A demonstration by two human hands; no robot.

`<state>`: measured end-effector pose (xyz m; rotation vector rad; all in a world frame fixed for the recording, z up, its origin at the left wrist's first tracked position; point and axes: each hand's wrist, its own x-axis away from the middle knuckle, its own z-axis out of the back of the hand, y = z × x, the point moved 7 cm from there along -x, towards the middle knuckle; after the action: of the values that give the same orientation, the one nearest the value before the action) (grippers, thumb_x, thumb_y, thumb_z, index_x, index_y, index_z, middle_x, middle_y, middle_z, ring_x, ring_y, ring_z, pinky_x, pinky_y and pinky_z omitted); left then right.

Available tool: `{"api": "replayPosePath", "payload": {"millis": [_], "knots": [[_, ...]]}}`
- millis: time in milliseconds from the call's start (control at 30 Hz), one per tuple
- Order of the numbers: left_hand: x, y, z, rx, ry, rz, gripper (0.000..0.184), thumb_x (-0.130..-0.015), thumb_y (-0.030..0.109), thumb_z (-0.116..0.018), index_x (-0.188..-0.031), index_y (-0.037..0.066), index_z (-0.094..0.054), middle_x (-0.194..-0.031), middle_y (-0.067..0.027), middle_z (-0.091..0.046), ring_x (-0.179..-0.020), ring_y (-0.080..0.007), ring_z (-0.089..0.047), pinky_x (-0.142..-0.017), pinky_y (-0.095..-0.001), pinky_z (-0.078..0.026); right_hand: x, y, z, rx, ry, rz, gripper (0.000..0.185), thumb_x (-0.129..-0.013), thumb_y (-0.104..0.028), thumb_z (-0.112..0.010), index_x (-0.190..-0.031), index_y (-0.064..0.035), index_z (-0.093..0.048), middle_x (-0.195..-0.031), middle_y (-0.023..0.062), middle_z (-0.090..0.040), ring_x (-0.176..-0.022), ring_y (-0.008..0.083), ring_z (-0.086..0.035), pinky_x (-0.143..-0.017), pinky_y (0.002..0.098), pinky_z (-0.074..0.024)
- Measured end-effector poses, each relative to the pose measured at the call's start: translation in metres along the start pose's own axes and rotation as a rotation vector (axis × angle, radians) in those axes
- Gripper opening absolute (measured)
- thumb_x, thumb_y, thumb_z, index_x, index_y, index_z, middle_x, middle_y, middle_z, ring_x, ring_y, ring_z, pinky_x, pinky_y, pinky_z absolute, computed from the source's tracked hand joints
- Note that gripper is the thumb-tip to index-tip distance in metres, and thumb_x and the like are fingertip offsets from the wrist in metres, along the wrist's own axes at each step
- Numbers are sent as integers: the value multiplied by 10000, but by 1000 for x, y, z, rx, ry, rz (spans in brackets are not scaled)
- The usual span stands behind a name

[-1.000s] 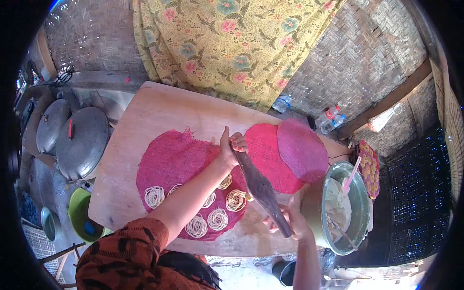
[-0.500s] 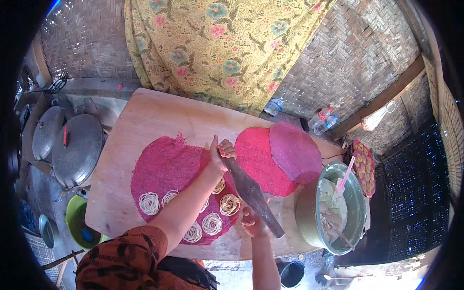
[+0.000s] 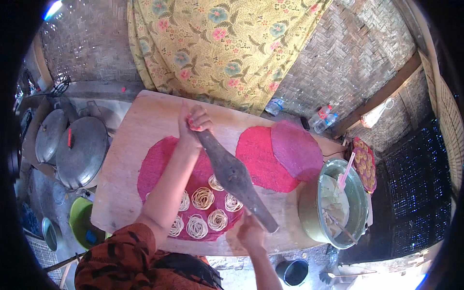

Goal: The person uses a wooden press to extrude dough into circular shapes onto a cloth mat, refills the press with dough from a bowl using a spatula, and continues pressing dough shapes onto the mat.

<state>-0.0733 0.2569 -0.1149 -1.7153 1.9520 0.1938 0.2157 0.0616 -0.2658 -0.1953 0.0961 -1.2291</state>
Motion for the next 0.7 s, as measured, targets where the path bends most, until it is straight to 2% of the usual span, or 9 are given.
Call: {"api": "replayPosePath", "payload": {"millis": [33, 100, 233, 300, 333, 433, 500, 600, 700], "knots": [[-1, 1, -21, -58, -16, 27, 593, -938, 635, -410, -564, 176, -430, -474, 59, -372, -354, -76, -365, -403, -237, -372, 6, 14, 28, -182, 277, 38, 567, -837, -91, -536, -1386, 14, -439, -1200, 202, -594, -1075, 311, -611, -925, 403, -480], [-3, -6, -70, -177, -93, 85, 598, -938, 643, -399, -571, 172, -421, -481, 49, -378, -374, -80, -394, -425, -251, -401, 7, 24, 78, -1394, 70, -158, 521, -943, -218, -570, -1396, 12, -452, -1150, 119, -611, -1054, 161, -570, -904, 334, -453], [19, -35, -148, -521, -26, 11, 576, -974, 610, -343, -714, 126, -515, -559, 17, -486, -501, -132, -533, -547, -306, -498, 29, -87, 200, -1098, 42, 77, 643, -959, -437, -542, -1364, 54, -453, -1045, 117, -636, -936, 164, -610, -798, 303, -484], [59, -62, -183, -841, 169, -70, 695, -957, 668, -264, -1110, 64, -573, -880, -108, -660, -824, -223, -657, -786, -367, -521, 42, -103, 213, -815, 154, 105, 697, -935, -529, -538, -1280, 75, -509, -899, 149, -672, -837, 224, -660, -734, 334, -502], [91, -81, -190, -1081, -133, 62, 727, -960, 610, -384, -1420, 47, -343, -1313, -196, -536, -1214, -309, -530, -1006, -408, -416, 50, -109, 219, -819, 170, 114, 697, -935, -529, -538, -1280, 75, -509, -899, 149, -672, -837, 224, -660, -734, 334, -502], [194, -115, -191, -2265, -529, 494, 630, -762, 247, -802, -1250, -4, -492, -1249, -163, -538, -1165, -280, -531, -993, -451, -427, 83, -129, 228, -581, 247, 352, 614, -897, -499, -612, -1162, 55, -603, -810, 208, -666, -734, 322, -695, -649, 371, -527], [250, -110, -177, -1663, -227, 579, 439, -816, 280, -734, -1083, -25, -565, -1092, -127, -612, -944, -245, -617, -807, -400, -512, 103, -146, 207, -497, 118, 481, 556, -894, -475, -615, -1202, -13, -608, -780, 171, -675, -673, 334, -679, -611, 396, -526], [289, -134, -140, -1936, -306, 767, 468, -831, 315, -715, -1111, -24, -555, -1077, -114, -615, -915, -242, -622, -783, -391, -516, 102, -155, 194, -324, 19, 621, 436, -936, -392, -568, -1223, -67, -611, -755, 140, -672, -646, 330, -664, -598, 402, -517], [306, -166, -92, -2269, -464, 873, 497, -846, 350, -696, -1139, -22, -545, -1063, -101, -618, -886, -239, -627, -759, -383, -520, 71, -139, 171, -613, -219, 493, 398, -983, -352, -468, -1201, -54, -616, -726, 151, -656, -610, 335, -648, -597, 413, -503]]}}
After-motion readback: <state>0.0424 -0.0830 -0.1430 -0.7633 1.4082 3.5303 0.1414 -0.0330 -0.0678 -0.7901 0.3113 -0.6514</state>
